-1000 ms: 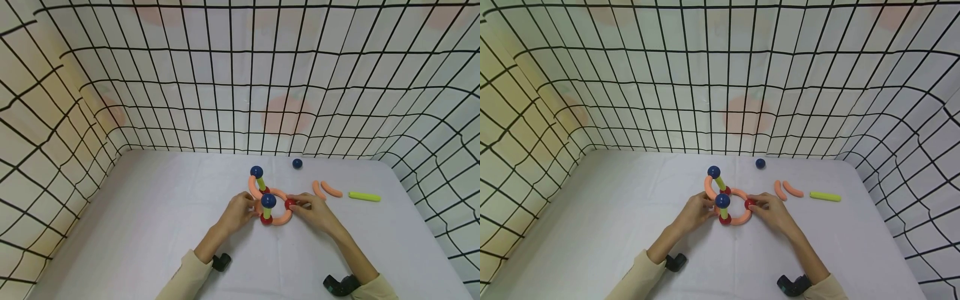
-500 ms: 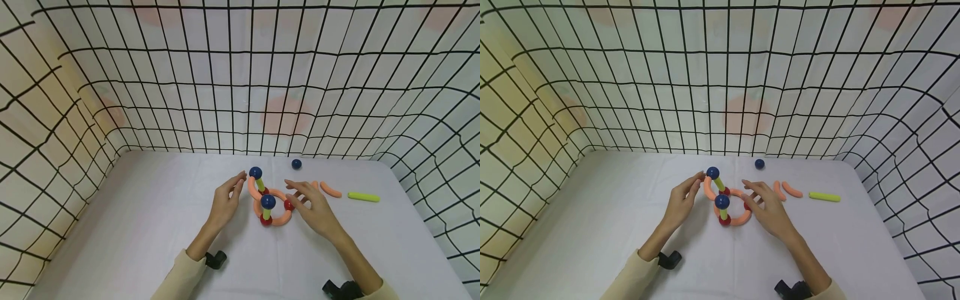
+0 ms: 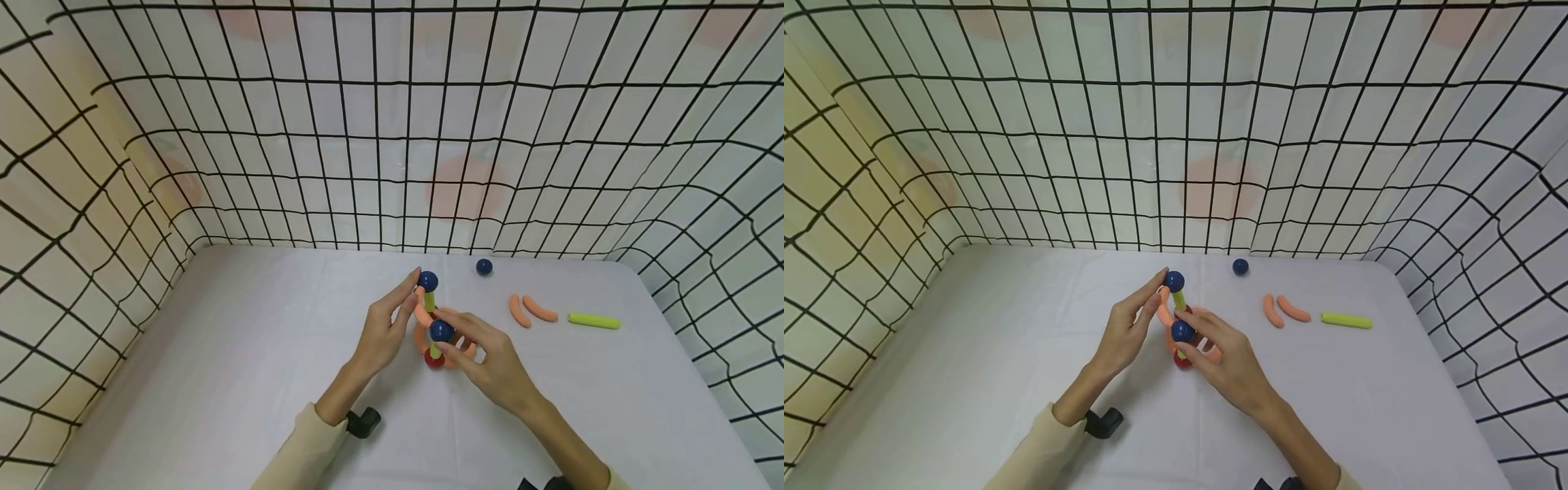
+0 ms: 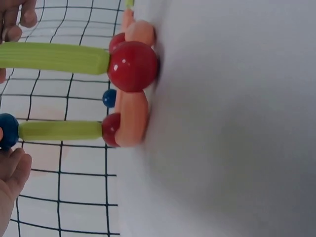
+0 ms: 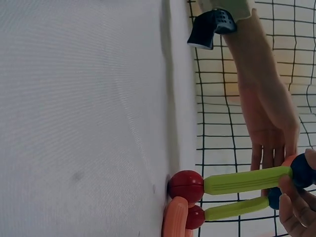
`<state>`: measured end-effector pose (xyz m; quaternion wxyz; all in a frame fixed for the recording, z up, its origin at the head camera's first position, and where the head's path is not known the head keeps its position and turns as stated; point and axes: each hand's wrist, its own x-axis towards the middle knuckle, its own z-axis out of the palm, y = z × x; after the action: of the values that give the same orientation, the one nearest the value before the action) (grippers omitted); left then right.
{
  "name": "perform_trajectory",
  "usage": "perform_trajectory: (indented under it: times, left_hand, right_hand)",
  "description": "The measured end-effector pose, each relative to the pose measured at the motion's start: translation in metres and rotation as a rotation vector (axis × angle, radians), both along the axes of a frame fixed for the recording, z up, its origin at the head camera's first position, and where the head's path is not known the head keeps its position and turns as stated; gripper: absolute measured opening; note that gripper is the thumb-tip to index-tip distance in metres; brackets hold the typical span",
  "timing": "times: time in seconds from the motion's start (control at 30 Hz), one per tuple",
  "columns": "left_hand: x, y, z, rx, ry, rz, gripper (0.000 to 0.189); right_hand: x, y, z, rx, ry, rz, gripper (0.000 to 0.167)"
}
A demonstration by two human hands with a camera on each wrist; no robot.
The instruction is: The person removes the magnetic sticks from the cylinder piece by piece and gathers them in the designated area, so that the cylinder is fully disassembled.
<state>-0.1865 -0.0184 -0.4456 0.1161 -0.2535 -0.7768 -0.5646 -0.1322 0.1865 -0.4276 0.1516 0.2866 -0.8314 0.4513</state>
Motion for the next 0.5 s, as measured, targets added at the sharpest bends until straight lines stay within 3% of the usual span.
perform_trajectory:
  times: [0.2,0.5]
  left_hand:
    - [0.0009,0.0061,0.0042,-0.02,-0.001,-0.046,0.05]
    - [0.0054,0.0057,0.0013,-0.114,0.007,-0.115,0.061]
  right_hand:
    - [0.001,-0.0002,-0.0008,0.014,0.038,-0.032,0.054]
    - [0.0008,0.0004,-0.0021,0.013,0.045,-0.053,0.057]
